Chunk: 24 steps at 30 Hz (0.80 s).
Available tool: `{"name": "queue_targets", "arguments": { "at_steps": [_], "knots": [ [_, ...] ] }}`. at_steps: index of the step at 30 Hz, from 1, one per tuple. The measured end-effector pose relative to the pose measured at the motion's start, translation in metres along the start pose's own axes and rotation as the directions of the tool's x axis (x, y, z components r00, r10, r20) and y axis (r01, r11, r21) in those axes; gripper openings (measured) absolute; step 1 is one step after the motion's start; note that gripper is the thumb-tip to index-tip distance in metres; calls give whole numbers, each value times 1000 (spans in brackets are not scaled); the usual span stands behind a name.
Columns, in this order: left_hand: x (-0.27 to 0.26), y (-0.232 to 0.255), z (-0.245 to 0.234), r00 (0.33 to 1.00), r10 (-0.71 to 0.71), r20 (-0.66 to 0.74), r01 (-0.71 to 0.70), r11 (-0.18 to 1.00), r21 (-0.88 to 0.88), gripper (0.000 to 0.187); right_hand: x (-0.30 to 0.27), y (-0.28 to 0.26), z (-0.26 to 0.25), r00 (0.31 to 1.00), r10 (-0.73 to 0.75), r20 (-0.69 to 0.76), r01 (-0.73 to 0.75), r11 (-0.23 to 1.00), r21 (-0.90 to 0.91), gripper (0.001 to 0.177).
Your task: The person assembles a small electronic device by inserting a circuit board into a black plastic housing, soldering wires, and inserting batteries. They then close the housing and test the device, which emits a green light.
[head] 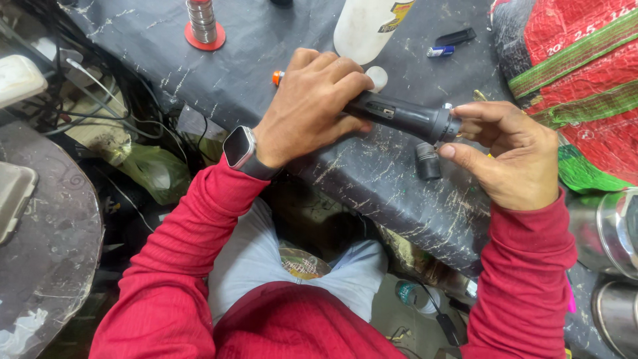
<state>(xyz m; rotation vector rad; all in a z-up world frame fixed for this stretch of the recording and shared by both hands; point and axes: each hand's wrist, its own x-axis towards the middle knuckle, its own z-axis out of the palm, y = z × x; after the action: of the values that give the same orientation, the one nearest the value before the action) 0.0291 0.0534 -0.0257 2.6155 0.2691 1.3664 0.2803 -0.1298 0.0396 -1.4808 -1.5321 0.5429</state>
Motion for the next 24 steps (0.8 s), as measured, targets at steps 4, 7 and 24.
{"name": "queue_targets", "arguments": {
  "at_steps": [4,7,24],
  "knots": [
    [-10,-4,-6,997,-30,-78,37,995,98,57,3,7,2,999,-37,17,37,999,2,40],
    [-19,-10,-8,989,-147,-27,149,981,120,49,5,11,5,998,-67,15,68,996,-53,42],
    [-22,-7,-12,989,-146,-25,147,987,58,51,5,6,7,995,-99,-29,99,995,2,40]
  ]
}}
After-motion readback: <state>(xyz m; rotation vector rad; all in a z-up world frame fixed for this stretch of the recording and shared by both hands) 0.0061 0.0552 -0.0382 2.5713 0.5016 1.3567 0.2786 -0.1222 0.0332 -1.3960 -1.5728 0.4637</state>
